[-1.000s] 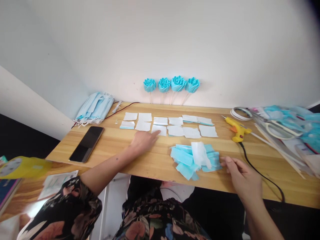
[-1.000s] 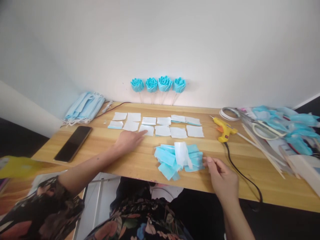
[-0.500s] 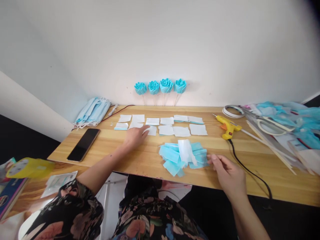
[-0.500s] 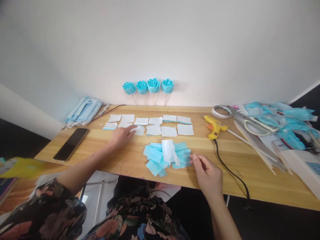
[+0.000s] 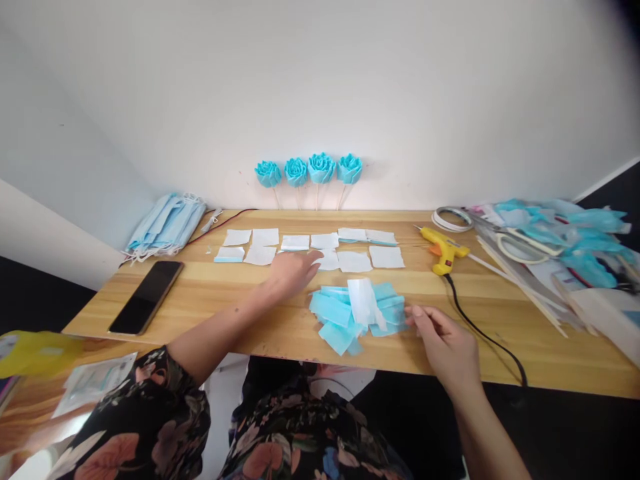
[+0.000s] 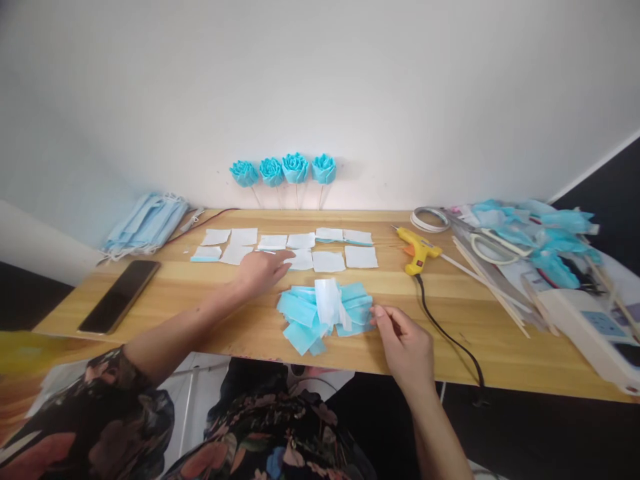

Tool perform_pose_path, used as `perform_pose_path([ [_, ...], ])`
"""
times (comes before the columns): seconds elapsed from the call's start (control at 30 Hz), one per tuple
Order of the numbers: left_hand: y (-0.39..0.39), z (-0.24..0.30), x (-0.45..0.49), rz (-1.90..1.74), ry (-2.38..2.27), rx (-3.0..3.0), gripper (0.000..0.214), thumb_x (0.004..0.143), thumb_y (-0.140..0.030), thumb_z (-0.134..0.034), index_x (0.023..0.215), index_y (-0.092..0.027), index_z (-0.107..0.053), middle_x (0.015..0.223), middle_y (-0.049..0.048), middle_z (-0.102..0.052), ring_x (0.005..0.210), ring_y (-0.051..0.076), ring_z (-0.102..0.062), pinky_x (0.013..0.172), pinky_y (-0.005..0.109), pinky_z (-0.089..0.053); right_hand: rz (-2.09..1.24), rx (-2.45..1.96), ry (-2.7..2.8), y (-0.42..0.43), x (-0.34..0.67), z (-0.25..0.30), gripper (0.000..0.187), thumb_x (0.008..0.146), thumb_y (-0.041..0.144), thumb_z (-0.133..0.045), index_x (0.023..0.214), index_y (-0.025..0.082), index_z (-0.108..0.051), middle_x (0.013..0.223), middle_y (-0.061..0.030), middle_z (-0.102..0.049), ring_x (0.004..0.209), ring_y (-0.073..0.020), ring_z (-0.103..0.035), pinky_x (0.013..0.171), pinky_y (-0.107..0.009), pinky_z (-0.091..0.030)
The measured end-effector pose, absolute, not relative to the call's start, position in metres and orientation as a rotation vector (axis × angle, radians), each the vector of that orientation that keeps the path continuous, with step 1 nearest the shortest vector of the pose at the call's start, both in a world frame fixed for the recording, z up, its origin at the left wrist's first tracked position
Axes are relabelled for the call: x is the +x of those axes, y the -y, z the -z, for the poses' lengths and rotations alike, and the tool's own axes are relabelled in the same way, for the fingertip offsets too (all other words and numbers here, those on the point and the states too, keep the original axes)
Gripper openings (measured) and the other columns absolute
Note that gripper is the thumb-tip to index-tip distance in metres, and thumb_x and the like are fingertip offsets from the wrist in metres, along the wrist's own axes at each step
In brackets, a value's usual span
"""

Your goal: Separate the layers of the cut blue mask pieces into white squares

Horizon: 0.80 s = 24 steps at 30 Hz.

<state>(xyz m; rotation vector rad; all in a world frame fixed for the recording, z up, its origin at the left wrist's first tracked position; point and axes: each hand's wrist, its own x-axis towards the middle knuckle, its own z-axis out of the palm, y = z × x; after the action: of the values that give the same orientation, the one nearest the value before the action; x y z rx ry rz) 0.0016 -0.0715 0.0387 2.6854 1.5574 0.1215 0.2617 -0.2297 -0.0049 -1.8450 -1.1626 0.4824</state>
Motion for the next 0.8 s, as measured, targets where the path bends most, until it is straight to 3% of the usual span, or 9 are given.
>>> perform_pose_path([
  [0.23, 0.064, -0.031, 0.01, 0.075, -1.474, 2.731, 0.035, 0.097, -0.035, -0.039, 0.108, -0.025, -0.07, 0.089, 0.0093, -0.075, 0.084, 0.027, -0.07, 0.068, 0.031, -0.043, -0.507, -1.85, 1.148, 0.231, 0.263, 0.007, 0.04, 0.083, 0.057, -0.056, 0.077, 0.022, -0.072, 0.079, -0.0039, -0.075, 0.065, -0.0188, -0.063, 0.068, -0.03, -0.05],
  [0.53, 0.065, -0.038, 0.027, -0.067, -1.453, 2.733, 0.037, 0.098, -0.036, -0.041, 0.125, -0.027, -0.064, 0.098, 0.0091, -0.076, 0.09, 0.027, -0.07, 0.071, 0.031, -0.045, -0.52, -1.821, 1.172, 0.231, 0.262, 0.007, 0.039, 0.085, 0.056, -0.056, 0.077, 0.021, -0.073, 0.075, -0.003, -0.073, 0.063, -0.0173, -0.062, 0.067, -0.028, -0.049],
  [0.8, 0.058, -0.035, 0.064, -0.028, -1.23, 2.817, 0.03, 0.091, -0.043, -0.056, 0.108, -0.025, -0.072, 0.093, 0.0098, -0.076, 0.09, 0.029, -0.07, 0.07, 0.032, -0.045, -0.509, -1.809, 1.211, 0.231, 0.262, 0.009, 0.038, 0.086, 0.054, -0.056, 0.083, 0.021, -0.074, 0.07, -0.0023, -0.072, 0.064, -0.0184, -0.064, 0.065, -0.028, -0.05],
])
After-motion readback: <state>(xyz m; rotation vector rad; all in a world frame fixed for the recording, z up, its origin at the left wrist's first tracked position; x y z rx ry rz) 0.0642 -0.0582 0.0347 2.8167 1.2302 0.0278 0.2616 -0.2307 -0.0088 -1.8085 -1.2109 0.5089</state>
